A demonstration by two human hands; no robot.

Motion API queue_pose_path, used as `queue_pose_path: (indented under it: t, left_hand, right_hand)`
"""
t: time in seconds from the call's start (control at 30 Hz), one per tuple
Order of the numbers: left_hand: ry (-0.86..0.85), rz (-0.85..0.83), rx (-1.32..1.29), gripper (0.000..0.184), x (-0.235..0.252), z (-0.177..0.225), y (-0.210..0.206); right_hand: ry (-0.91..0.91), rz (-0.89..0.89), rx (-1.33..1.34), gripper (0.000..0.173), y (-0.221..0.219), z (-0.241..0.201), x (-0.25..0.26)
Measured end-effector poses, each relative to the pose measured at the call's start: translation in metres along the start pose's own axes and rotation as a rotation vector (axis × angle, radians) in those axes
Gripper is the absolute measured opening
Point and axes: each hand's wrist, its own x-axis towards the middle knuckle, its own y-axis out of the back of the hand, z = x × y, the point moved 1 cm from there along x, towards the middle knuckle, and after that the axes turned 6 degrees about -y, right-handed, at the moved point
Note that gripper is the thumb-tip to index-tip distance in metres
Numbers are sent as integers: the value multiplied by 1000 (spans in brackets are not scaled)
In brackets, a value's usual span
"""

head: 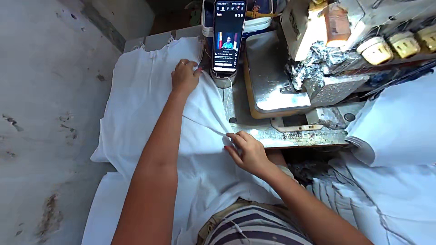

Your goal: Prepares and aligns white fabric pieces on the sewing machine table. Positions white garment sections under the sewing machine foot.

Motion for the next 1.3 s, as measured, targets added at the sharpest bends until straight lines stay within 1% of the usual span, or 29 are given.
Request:
queue_pose_path:
  t: [0.07,0.13,0.17,0.23,0.27,0.33,0.37,0.4,0.43,0.47,0.5,0.57,0.67,0.73,0.8,0.87,0.97,1.03,1.1,1.17,1.2,1.23,1.3]
  left_hand:
    - [-28,-3,-30,44,12,1,20]
    - [-90,-35,15,38,0,3,42]
    - [-131,-87,60,33,-15,7,52]
    - [-205,-274,184,28,-59,17,58]
    - [-206,-377,263,32,-82,20,54]
    - [-192,-488,380,45,-115,13,35]
    - [-169,-495,398,47,-123,5,24]
    - [-169,-435,390,45,-127,-6,15]
    - [-191,-323,359,40,-127,-20,7]
    - [-213,-220,315,36,-123,-32,2]
    - [-215,-165,255,33,-117,-40,3]
    - [-215,-127,82,29,-100,-44,18]
    - [-251,12,-189,21,-74,-29,43]
    - [-270,77,-277,21,-57,-15,47]
    - [-275,51,-291,24,-36,-4,39]
    - [-238,-54,-267,25,-17,5,21]
    - [-226,-185,-163,29,5,2,-10]
    - [-212,-216,-105,32,12,-3,-24]
    - [-134,-240,-101,42,16,-2,-26]
    - [-33,-277,-114,59,18,-1,-24]
    - [-3,-297,-113,62,19,0,-23]
    - [5,-312,-109,59,21,1,-22]
    - [-17,-319,-111,46,23,0,-21]
  right_hand:
    - [-19,-8,-6,33,0,-1,1]
    - [-35,-2,-17,27,-1,-2,1]
    - [-32,24,-29,22,-3,-3,1]
    - [-18,85,-56,17,-8,-2,1]
    - [-11,105,-68,17,-10,-1,1]
    - [-5,116,-76,18,-11,-1,0]
    - [-6,114,-76,19,-11,-1,0]
    - [-9,111,-73,19,-11,-2,1]
    - [-15,112,-68,19,-11,-2,0]
    - [-20,117,-60,19,-11,-2,1]
    - [-26,119,-44,20,-10,-3,1]
    - [-40,108,25,22,-4,-3,0]
    - [-31,95,129,23,10,-7,-5]
    - [-22,100,143,23,16,-11,-9]
    - [-36,107,141,24,18,-9,-11]
    - [-76,102,123,24,18,-3,-12]
    - [-134,74,76,23,17,3,-8]
    - [-137,61,44,23,17,4,-5]
    - [-125,68,6,26,14,4,-3]
    - [-106,74,-32,31,11,3,-3]
    - [-95,86,-53,31,9,3,-2]
    - [-85,100,-75,30,7,4,-2]
    - [-68,126,-115,26,3,4,-1]
